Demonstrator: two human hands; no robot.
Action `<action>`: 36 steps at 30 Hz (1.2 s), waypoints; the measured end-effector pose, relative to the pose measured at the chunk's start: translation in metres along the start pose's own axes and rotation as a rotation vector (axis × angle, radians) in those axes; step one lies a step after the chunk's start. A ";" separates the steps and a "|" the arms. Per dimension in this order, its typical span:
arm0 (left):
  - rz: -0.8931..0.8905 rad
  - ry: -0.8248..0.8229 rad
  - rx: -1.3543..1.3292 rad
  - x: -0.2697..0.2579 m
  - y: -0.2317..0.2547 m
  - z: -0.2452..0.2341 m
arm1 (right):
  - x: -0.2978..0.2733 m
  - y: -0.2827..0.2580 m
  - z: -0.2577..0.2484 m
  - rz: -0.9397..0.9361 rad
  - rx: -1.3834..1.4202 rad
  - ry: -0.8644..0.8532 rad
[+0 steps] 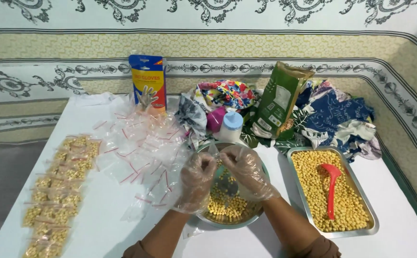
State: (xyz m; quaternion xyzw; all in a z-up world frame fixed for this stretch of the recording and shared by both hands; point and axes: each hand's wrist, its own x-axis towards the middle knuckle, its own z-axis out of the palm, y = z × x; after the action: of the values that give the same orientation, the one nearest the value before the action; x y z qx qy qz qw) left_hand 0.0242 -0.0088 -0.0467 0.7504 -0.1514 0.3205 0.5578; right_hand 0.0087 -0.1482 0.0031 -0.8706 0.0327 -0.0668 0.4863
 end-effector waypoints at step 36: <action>0.428 -0.401 0.274 0.006 0.001 -0.029 | -0.022 -0.042 -0.012 0.133 0.138 -0.105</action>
State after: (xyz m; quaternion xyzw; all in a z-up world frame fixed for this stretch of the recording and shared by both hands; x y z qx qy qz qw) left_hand 0.0194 0.0190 -0.0370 0.8179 -0.3681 0.2936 0.3307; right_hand -0.0148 -0.1335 0.0431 -0.8332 0.0604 0.0093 0.5496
